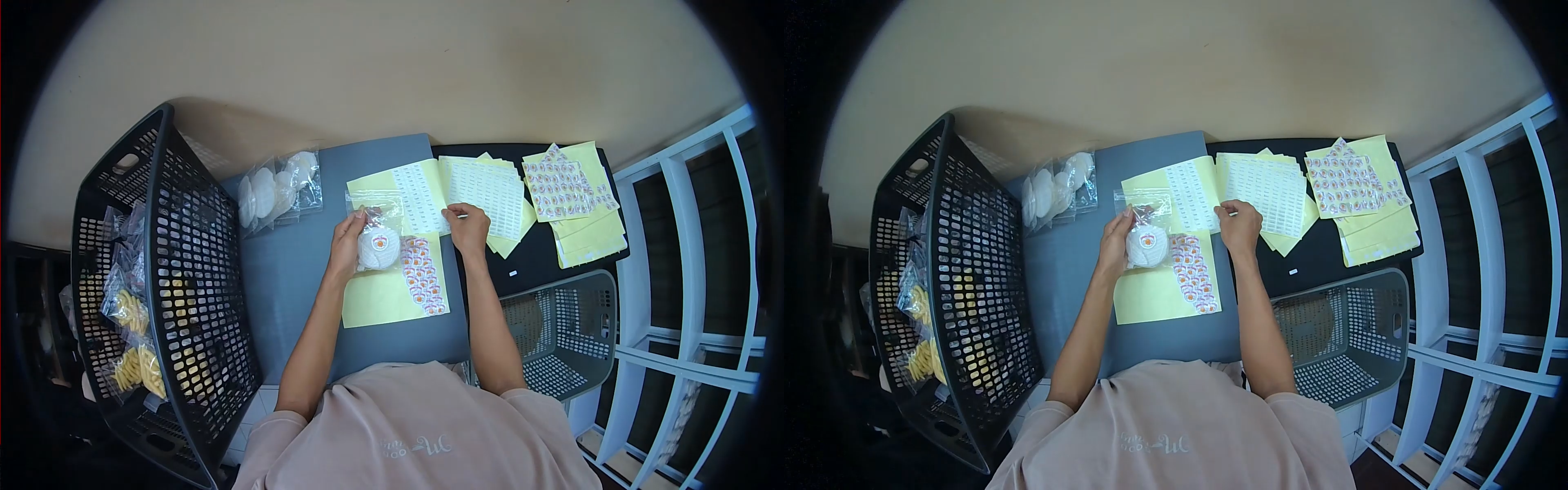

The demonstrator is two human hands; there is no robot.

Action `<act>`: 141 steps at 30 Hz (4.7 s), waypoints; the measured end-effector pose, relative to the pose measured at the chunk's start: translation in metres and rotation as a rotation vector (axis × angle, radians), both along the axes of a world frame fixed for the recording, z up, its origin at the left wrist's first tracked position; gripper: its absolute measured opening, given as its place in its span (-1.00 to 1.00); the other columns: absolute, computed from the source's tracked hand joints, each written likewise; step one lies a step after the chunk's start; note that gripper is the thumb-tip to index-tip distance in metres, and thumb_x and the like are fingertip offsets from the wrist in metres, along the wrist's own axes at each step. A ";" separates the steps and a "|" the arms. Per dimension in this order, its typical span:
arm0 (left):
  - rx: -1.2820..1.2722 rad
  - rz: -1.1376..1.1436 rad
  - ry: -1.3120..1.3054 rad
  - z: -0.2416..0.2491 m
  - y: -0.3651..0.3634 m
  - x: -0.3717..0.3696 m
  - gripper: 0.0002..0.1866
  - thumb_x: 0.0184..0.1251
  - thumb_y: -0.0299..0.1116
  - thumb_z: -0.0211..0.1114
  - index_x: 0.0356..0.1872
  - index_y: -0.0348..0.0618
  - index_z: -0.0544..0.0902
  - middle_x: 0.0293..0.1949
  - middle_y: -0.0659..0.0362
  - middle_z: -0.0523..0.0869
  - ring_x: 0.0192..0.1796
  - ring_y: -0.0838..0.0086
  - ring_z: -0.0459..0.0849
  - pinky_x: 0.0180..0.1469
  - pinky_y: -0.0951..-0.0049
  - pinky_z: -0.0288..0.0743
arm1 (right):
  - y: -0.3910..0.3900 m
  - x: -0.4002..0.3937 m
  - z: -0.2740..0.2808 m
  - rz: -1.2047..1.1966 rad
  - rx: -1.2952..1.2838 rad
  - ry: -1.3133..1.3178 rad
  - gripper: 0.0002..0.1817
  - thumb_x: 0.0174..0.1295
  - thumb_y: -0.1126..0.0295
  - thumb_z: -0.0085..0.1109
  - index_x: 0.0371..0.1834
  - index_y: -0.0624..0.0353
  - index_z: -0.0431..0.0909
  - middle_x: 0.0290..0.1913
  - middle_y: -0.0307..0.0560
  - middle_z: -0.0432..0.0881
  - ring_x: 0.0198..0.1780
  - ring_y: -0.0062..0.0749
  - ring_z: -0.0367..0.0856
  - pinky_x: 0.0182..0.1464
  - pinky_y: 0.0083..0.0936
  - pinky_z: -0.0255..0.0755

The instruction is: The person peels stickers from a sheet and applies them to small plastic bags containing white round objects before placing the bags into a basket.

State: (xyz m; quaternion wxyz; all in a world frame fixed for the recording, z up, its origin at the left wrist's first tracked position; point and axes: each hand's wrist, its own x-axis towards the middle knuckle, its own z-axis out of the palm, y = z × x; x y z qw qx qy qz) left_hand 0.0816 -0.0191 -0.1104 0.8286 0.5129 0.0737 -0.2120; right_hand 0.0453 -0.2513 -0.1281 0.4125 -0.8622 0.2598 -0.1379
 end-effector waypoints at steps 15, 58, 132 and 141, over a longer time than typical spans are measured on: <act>0.256 -0.031 -0.275 -0.025 -0.001 -0.005 -0.63 0.51 -0.23 0.06 -0.33 -0.35 0.66 -0.14 0.12 0.63 -0.04 0.50 0.55 0.06 0.48 0.40 | 0.017 -0.006 0.005 0.035 -0.177 -0.230 -0.93 0.06 0.54 0.30 -0.39 0.29 0.66 -0.37 -0.02 0.62 -0.35 -0.23 0.64 -0.32 -0.38 0.48; -0.038 -0.133 -0.447 0.131 0.005 -0.069 -0.42 0.36 -0.38 -0.14 0.37 -0.48 0.22 0.34 -0.12 0.36 0.38 0.18 0.34 0.41 0.24 0.17 | 0.128 -0.044 0.162 0.321 0.809 -0.520 -0.90 0.18 0.62 0.27 -0.26 0.38 0.57 -0.29 -0.17 0.61 -0.26 -0.65 0.54 -0.19 -0.71 0.44; 0.558 0.115 -0.559 0.114 0.029 -0.089 -0.76 0.36 -0.42 0.24 -0.49 -0.36 0.61 -0.72 0.24 0.55 -0.64 0.70 0.48 -0.61 0.58 0.27 | 0.097 -0.099 0.152 0.733 0.691 0.000 -0.80 0.31 0.44 0.05 -0.47 0.30 0.44 -0.62 -0.28 0.37 -0.59 -0.70 0.25 -0.59 -0.60 0.15; 0.336 0.493 -0.403 0.110 0.081 -0.070 -0.67 0.48 -0.29 0.14 -0.55 -0.16 0.45 -0.72 0.34 0.38 -0.68 0.68 0.37 -0.63 0.59 0.22 | 0.057 -0.154 0.154 0.531 0.752 -0.205 -0.76 0.32 0.47 0.08 -0.53 0.27 0.43 -0.62 -0.29 0.42 -0.61 -0.72 0.38 -0.57 -0.69 0.24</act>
